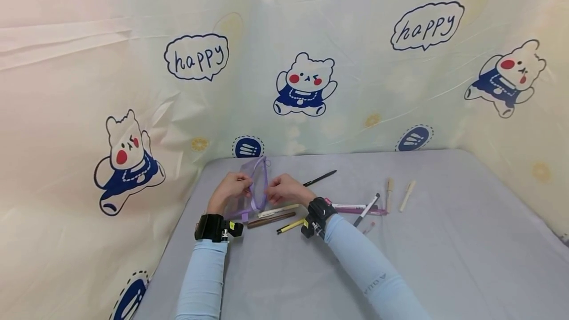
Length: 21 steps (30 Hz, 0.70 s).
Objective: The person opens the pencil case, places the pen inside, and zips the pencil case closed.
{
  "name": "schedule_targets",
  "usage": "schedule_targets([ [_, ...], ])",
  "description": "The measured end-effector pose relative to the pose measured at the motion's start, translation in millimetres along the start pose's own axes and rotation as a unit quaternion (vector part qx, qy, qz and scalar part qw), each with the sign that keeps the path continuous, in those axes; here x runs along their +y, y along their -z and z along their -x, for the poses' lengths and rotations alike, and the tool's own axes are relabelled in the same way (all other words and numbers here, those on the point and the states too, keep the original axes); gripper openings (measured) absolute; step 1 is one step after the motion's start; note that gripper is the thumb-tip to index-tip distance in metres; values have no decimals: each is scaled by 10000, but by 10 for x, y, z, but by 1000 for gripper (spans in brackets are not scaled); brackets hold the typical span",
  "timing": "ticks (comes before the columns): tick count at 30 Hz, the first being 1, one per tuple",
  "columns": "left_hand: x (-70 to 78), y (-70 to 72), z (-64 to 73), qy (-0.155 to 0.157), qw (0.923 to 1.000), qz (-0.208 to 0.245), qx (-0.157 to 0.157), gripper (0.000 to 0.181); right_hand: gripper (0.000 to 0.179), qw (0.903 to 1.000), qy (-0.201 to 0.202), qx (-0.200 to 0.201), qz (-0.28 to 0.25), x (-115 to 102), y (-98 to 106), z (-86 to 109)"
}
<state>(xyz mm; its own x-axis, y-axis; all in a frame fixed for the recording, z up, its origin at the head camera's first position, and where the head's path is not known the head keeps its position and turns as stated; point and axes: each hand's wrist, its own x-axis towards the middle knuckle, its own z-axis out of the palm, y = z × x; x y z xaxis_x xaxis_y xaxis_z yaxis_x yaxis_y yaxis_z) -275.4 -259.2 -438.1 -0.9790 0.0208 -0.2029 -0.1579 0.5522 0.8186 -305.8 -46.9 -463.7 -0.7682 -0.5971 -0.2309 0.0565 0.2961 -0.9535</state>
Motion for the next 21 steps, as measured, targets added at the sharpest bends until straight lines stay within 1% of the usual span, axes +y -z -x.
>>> schedule_targets([
  [4, -3, 5, -3, 6, 10000, -30, -33, 27, 19, 9990, 23, 80, 445, -14, 62, 39],
  [8, 11, 16, -8, -59, 10000, -68, -7, 26, 15, 9943, 75, 120, 1060, -68, 113, 86],
  [12, 25, 21, -15, -90, 9999, -89, -4, 26, 11, 9872, 91, 79, 1588, -115, 149, 134],
  [15, 21, 15, -19, -71, 9999, -91, -26, 26, 10, 9826, 72, -3, 1856, -138, 164, 164],
  [21, 14, -8, -18, -58, 10000, -64, -16, 25, 10, 9673, 87, -77, 2535, -161, 171, 226],
])
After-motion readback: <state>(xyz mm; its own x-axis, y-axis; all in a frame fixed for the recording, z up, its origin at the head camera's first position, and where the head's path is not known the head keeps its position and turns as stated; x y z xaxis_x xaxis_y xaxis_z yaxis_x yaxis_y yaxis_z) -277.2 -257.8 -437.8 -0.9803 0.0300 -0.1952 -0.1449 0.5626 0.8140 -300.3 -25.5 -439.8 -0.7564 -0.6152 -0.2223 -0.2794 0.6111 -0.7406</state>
